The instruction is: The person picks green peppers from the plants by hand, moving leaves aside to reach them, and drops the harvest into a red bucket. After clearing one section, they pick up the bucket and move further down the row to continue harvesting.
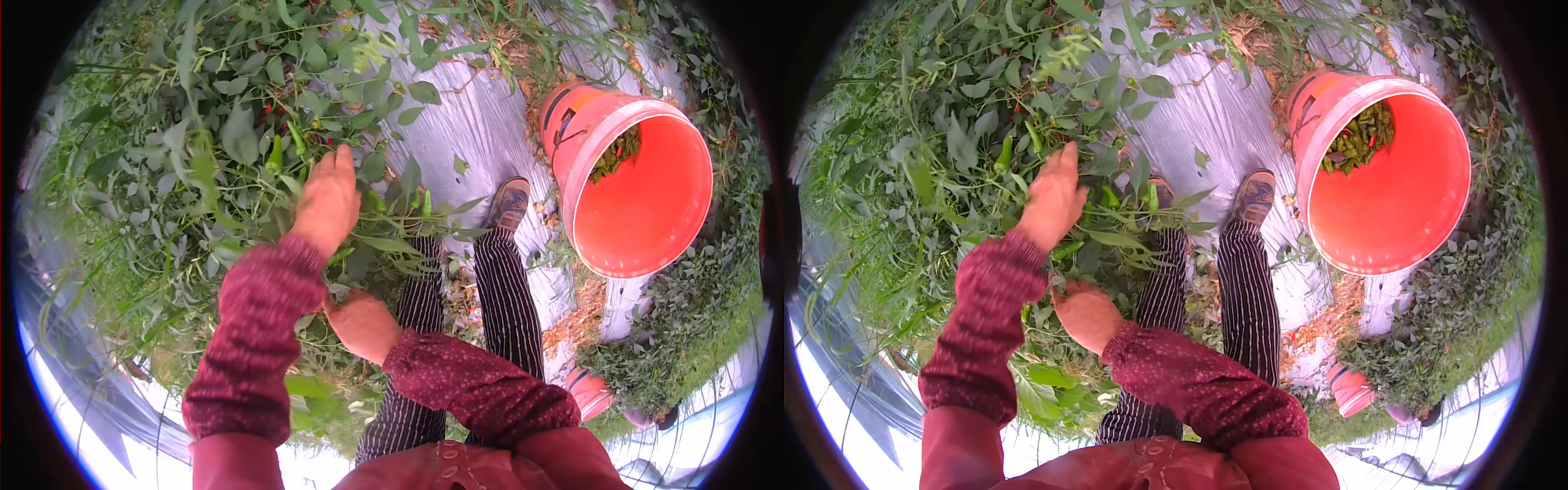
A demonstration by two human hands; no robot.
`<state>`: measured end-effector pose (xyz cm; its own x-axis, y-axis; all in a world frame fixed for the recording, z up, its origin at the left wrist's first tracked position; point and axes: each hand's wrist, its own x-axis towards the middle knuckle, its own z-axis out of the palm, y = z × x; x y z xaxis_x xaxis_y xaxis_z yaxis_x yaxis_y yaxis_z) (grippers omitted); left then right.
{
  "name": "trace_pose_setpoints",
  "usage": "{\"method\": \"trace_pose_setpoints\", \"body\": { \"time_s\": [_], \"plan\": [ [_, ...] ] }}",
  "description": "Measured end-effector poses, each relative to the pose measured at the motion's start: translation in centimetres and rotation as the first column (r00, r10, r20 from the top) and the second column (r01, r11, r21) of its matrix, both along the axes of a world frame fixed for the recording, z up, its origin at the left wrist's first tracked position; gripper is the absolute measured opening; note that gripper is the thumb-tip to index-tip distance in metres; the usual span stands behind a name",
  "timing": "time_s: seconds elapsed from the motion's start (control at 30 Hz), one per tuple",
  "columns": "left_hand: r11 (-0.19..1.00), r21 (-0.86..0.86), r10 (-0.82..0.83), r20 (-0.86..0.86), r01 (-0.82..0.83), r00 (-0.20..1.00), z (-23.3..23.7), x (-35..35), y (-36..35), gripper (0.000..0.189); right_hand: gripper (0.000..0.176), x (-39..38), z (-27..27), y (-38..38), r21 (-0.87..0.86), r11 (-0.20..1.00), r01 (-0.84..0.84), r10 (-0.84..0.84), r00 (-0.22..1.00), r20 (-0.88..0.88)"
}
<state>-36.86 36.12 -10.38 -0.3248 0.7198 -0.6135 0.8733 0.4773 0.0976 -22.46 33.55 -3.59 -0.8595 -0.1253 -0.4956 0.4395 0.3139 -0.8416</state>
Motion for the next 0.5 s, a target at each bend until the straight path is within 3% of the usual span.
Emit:
{"method": "trace_pose_setpoints", "body": {
  "time_s": [0.03, 0.17, 0.2, 0.23, 0.27, 0.3, 0.33, 0.37, 0.4, 0.47, 0.5],
  "plan": [
    [0.983, -0.175, -0.061, -0.024, 0.056, 0.998, -1.5, 0.1, -0.3, 0.060, 0.043, 0.2, -0.1, -0.2, -0.003, 1.000, 0.031, -0.031, 0.999, -0.017],
    [0.987, -0.150, -0.044, 0.092, 0.057, 0.995, -2.4, 0.2, -2.4, 0.051, 0.041, 0.9, -0.6, -0.6, 0.010, 0.996, 0.085, -0.085, 0.994, -0.062],
    [0.975, -0.029, 0.221, 0.271, -0.221, 0.937, -2.0, 0.1, -2.9, 0.045, 0.042, 0.7, -0.5, 0.1, -0.109, 0.990, 0.094, -0.088, 0.994, 0.057],
    [0.866, 0.037, 0.428, 0.463, -0.499, 0.776, -1.5, 0.1, -3.4, 0.040, 0.043, 0.6, -0.3, 0.5, -0.224, 0.968, 0.113, -0.075, 0.982, 0.174],
    [0.773, 0.051, 0.516, 0.530, -0.633, 0.673, -0.4, 0.0, -3.4, 0.031, 0.038, 1.5, -1.0, -0.9, -0.219, 0.878, 0.426, -0.408, 0.905, 0.123],
    [0.684, 0.012, 0.607, 0.546, -0.730, 0.577, 0.3, -0.5, -3.6, 0.028, 0.038, 1.6, -1.4, -0.6, -0.221, 0.877, 0.426, -0.409, 0.905, 0.121],
    [0.637, 0.027, 0.628, 0.560, -0.770, 0.540, 1.0, -0.8, -4.1, 0.026, 0.034, 1.6, -2.3, 0.0, -0.442, 0.466, 0.767, -0.579, 0.642, 0.503],
    [0.588, 0.040, 0.648, 0.575, -0.808, 0.500, 1.6, -1.0, -4.4, 0.025, 0.030, 1.6, -3.1, 0.6, -0.381, -0.088, 0.920, -0.444, 0.307, 0.842],
    [0.589, 0.040, 0.649, 0.571, -0.807, 0.502, 1.8, -0.9, -4.8, 0.025, 0.027, 2.1, -4.0, 1.2, -0.300, -0.104, 0.948, -0.434, 0.228, 0.871],
    [0.387, -0.092, 0.702, 0.674, -0.917, 0.229, 1.6, -0.6, -5.3, 0.022, 0.027, 2.4, -5.4, 1.8, -0.133, -0.111, 0.985, -0.420, 0.075, 0.904],
    [0.385, -0.094, 0.704, 0.674, -0.918, 0.226, 1.5, -0.4, -5.4, 0.022, 0.027, 2.4, -5.4, 1.6, -0.131, -0.109, 0.985, -0.418, 0.074, 0.905]
  ]
}}
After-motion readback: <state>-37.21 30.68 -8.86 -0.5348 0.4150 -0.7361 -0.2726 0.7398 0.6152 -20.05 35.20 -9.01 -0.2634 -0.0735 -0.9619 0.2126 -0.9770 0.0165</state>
